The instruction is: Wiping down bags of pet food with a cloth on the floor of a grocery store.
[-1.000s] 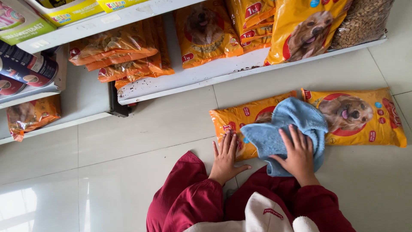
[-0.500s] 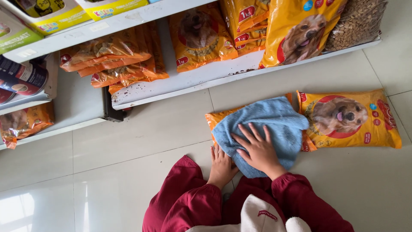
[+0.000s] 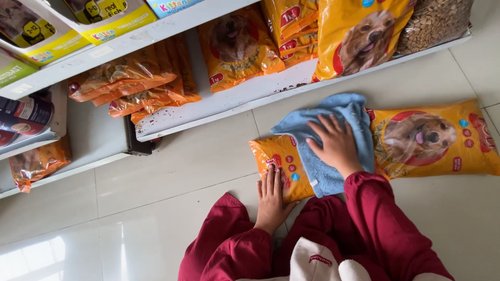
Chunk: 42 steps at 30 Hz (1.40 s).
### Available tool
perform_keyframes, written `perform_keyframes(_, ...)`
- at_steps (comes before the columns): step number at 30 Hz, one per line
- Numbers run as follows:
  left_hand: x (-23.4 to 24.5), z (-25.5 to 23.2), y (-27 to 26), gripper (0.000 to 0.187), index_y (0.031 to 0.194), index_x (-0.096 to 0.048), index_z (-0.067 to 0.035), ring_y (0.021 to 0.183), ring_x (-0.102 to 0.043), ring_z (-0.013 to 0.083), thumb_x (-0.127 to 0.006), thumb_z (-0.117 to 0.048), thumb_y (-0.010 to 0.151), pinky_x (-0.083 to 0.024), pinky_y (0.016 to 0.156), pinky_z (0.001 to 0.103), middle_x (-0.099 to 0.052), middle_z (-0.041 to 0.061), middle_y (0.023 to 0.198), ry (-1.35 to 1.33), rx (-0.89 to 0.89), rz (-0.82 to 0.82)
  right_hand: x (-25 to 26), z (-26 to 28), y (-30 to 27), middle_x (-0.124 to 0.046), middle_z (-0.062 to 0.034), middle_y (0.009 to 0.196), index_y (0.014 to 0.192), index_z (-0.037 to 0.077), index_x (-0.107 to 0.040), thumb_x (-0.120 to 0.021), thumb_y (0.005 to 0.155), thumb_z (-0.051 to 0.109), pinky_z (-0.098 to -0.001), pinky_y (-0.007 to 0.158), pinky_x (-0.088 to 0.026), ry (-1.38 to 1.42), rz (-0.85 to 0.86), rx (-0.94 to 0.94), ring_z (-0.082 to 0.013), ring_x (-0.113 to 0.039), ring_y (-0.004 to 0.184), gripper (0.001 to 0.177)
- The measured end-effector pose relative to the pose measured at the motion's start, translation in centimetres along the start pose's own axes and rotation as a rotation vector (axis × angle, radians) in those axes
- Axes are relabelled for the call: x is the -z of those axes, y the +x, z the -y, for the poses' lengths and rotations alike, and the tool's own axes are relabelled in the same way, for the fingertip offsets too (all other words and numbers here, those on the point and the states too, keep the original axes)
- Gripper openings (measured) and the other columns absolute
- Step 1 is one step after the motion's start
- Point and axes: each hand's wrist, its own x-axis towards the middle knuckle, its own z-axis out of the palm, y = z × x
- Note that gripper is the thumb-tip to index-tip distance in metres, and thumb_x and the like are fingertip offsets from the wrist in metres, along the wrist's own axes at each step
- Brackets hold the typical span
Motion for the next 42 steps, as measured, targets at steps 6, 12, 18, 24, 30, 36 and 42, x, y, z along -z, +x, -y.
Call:
perform_keyframes(6,-0.1,-0.1,-0.1,0.111,0.163,-0.013,-0.007,0.153,-0.014,0.0419,-0.08,-0.045,0.083,-0.014,0.12,0.063,-0.011,0.021,0.168,-0.023,-0.015,-0.03,0.7,-0.9,-1.5,-0.059,-0.0226,0.144,0.14,0.021,-0.063,-0.064,0.09,0.05,-0.0536,0.101,-0.048,0.014,-0.178,-0.097,-0.0455,-0.059,0.129,0.058)
perform_keyframes(12,-1.1,0.5,0.0,0.117,0.164,-0.01,-0.009,0.154,-0.012,0.0393,-0.082,-0.047,0.079,-0.014,0.12,0.062,-0.007,0.018,0.169,-0.003,-0.005,-0.038,2.9,0.1,-5.7,-0.054,-0.0297,0.146,0.149,0.013,-0.055,-0.06,0.095,0.04,-0.0527,0.105,-0.044,0.033,-0.16,-0.118,-0.0463,-0.056,0.131,0.061)
perform_keyframes(18,-2.2,1.1,0.1,0.119,0.164,-0.011,-0.011,0.154,-0.014,0.0357,-0.086,-0.042,0.077,-0.014,0.12,0.063,-0.009,0.016,0.169,0.11,0.012,-0.066,3.5,1.2,-10.0,-0.038,-0.0243,0.16,0.158,0.023,-0.04,-0.044,0.1,0.045,-0.0588,0.115,-0.028,0.094,0.026,-0.152,-0.0442,-0.037,0.146,0.062)
perform_keyframes(24,-1.5,0.9,-0.2,0.122,0.164,-0.008,-0.008,0.156,-0.012,0.0302,-0.087,-0.033,0.075,-0.015,0.119,0.064,-0.008,0.014,0.17,0.352,0.003,-0.104,2.0,3.2,-11.3,-0.036,-0.0161,0.164,0.158,0.034,-0.04,-0.051,0.093,0.042,-0.0605,0.114,-0.027,-0.008,0.002,0.001,-0.0424,-0.038,0.146,0.066)
perform_keyframes(30,-6.1,7.1,-1.2,0.072,0.141,-0.054,-0.012,0.143,-0.037,0.0387,-0.071,-0.048,0.081,-0.005,0.118,0.075,-0.056,0.014,0.138,0.385,-0.055,-0.162,1.2,8.4,-10.9,-0.037,-0.0039,0.163,0.155,0.044,-0.038,-0.05,0.089,0.046,-0.0639,0.115,-0.022,0.049,0.026,0.236,-0.0338,-0.035,0.147,0.068)
perform_keyframes(36,2.0,2.3,-1.8,0.056,0.105,-0.074,-0.008,0.113,-0.062,0.0372,-0.068,-0.058,0.081,-0.006,0.117,0.079,-0.069,0.013,0.082,0.496,-0.131,-0.186,4.3,9.1,-6.8,-0.031,-0.0015,0.165,0.155,0.048,-0.032,-0.043,0.094,0.06,-0.0697,0.115,-0.016,0.122,0.357,0.239,-0.0344,-0.031,0.148,0.064)
perform_keyframes(42,1.3,2.7,-1.6,0.13,0.164,-0.007,-0.015,0.153,-0.012,0.0419,-0.077,-0.07,0.069,-0.012,0.119,0.07,-0.006,0.013,0.171,0.272,0.046,0.029,1.6,4.8,-4.1,-0.043,-0.0048,0.16,0.152,0.042,-0.042,-0.054,0.089,0.056,-0.0721,0.109,-0.028,0.067,0.145,0.0,-0.0371,-0.042,0.145,0.066)
